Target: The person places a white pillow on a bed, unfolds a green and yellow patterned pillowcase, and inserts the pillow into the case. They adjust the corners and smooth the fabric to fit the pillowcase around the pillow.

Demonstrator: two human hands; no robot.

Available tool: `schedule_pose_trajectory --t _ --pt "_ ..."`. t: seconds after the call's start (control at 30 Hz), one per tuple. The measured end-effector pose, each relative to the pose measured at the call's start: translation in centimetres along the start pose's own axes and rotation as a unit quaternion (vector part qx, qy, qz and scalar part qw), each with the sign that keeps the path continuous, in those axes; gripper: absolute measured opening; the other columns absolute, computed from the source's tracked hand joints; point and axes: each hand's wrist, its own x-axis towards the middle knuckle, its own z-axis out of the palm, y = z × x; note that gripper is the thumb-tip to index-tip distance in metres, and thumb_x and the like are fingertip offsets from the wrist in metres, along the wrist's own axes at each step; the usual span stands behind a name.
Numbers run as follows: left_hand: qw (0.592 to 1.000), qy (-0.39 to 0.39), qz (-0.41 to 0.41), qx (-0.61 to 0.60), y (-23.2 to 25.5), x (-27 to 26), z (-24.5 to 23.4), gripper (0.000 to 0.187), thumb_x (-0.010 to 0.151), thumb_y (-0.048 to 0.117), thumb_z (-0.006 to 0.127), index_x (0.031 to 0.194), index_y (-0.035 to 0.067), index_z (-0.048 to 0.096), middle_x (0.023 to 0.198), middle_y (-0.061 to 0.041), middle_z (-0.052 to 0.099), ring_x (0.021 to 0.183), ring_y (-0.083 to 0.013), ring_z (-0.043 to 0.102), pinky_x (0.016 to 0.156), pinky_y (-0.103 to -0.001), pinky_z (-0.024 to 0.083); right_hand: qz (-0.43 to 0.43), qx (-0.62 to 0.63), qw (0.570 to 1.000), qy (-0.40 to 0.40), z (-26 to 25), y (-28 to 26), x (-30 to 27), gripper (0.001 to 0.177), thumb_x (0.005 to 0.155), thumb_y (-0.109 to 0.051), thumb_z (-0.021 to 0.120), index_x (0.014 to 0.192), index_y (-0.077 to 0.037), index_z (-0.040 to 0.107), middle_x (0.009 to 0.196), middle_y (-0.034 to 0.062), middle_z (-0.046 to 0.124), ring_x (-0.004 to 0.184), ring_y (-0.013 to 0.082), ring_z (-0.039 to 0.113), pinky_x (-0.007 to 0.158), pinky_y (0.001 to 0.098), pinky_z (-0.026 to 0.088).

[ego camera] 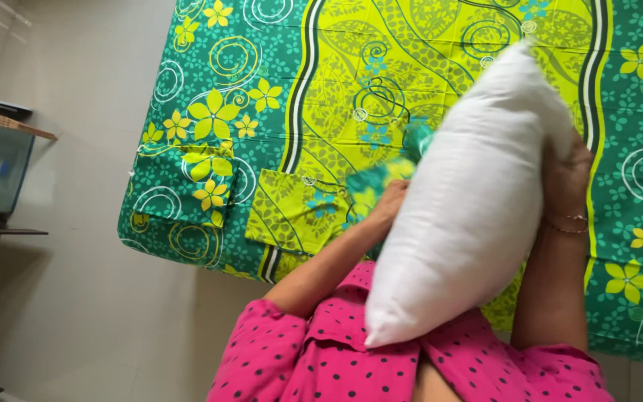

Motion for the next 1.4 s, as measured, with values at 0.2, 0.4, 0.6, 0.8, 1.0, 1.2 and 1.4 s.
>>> schedule_pose_trajectory --t 0.2,0.4,0.6,0.8,1.0,1.2,1.4 --pt "0.999 0.033 -0.008 -0.026 3.6 -4.6 -1.6 0.028 0.102 0.017 0.058 0.110 -0.005 0.072 0.092 -0.008 0.074 0.074 -0.0123 0.066 0.068 -0.030 0.056 -0.040 0.049 0.997 -0.039 4.0 -10.5 -1.0 0.049 0.110 -0.013 0.044 0.158 -0.004 0.036 0.157 0.0104 0.044 0.145 0.0197 0.043 0.122 0.0320 0.034" --pt "1.000 0.010 0.015 0.012 5.2 -6.2 -1.7 0.029 0.099 0.015 0.056 0.113 -0.005 0.072 0.094 -0.007 0.075 0.075 -0.0107 0.067 0.070 -0.028 0.055 0.064 -0.129 0.986 -0.082 6.1 -5.7 -8.1 0.055 0.109 -0.021 0.041 0.161 -0.005 0.033 0.159 0.0153 0.041 0.147 0.0276 0.039 0.122 0.0366 0.031" --pt "0.949 0.116 0.061 0.286 1.2 -3.3 -2.5 0.039 0.094 0.024 0.065 0.115 -0.009 0.067 0.094 -0.018 0.076 0.083 -0.0214 0.071 0.077 -0.037 0.057 0.153 -0.242 0.955 -0.082 6.0 0.3 -14.9 0.062 0.109 -0.030 0.039 0.164 -0.005 0.029 0.161 0.0201 0.038 0.149 0.0354 0.036 0.123 0.0412 0.028" --pt "0.985 -0.032 0.101 0.134 4.6 -2.3 -2.9 0.046 0.097 0.032 0.057 0.114 -0.008 0.073 0.107 -0.024 0.073 0.097 -0.0310 0.064 0.089 -0.042 0.051 0.272 -0.297 0.914 -0.050 4.0 -2.3 -17.7 0.069 0.108 -0.038 0.036 0.168 -0.006 0.025 0.162 0.0250 0.035 0.151 0.0432 0.032 0.123 0.0458 0.026" --pt "0.935 -0.042 0.137 0.324 13.5 -4.0 2.5 0.085 0.094 0.064 0.056 0.150 0.000 0.050 0.148 -0.023 0.056 0.138 -0.0360 0.053 0.118 -0.040 0.037 0.033 -0.245 0.967 0.063 0.1 -9.6 -16.6 0.062 0.116 -0.036 0.027 0.168 -0.003 0.027 0.167 0.0259 0.035 0.155 0.0422 0.032 0.127 0.0471 0.025" --pt "0.885 -0.075 0.084 0.451 17.2 -4.7 7.9 0.109 0.082 0.087 0.050 0.160 0.011 0.043 0.146 -0.028 0.059 0.135 -0.0385 0.058 0.115 -0.042 0.043 0.168 -0.293 0.941 0.004 2.0 0.1 -19.9 0.063 0.115 -0.038 0.031 0.166 -0.001 0.027 0.166 0.0264 0.036 0.153 0.0407 0.035 0.126 0.0467 0.028" --pt "0.757 0.040 0.058 0.650 15.5 -5.6 8.2 0.134 0.058 0.085 0.072 0.162 0.025 0.012 0.137 -0.031 0.054 0.115 -0.0439 0.064 0.092 -0.046 0.053 0.267 -0.338 0.903 -0.009 3.2 8.5 -20.5 0.064 0.115 -0.039 0.036 0.164 0.000 0.028 0.165 0.0269 0.037 0.152 0.0393 0.038 0.126 0.0462 0.030"
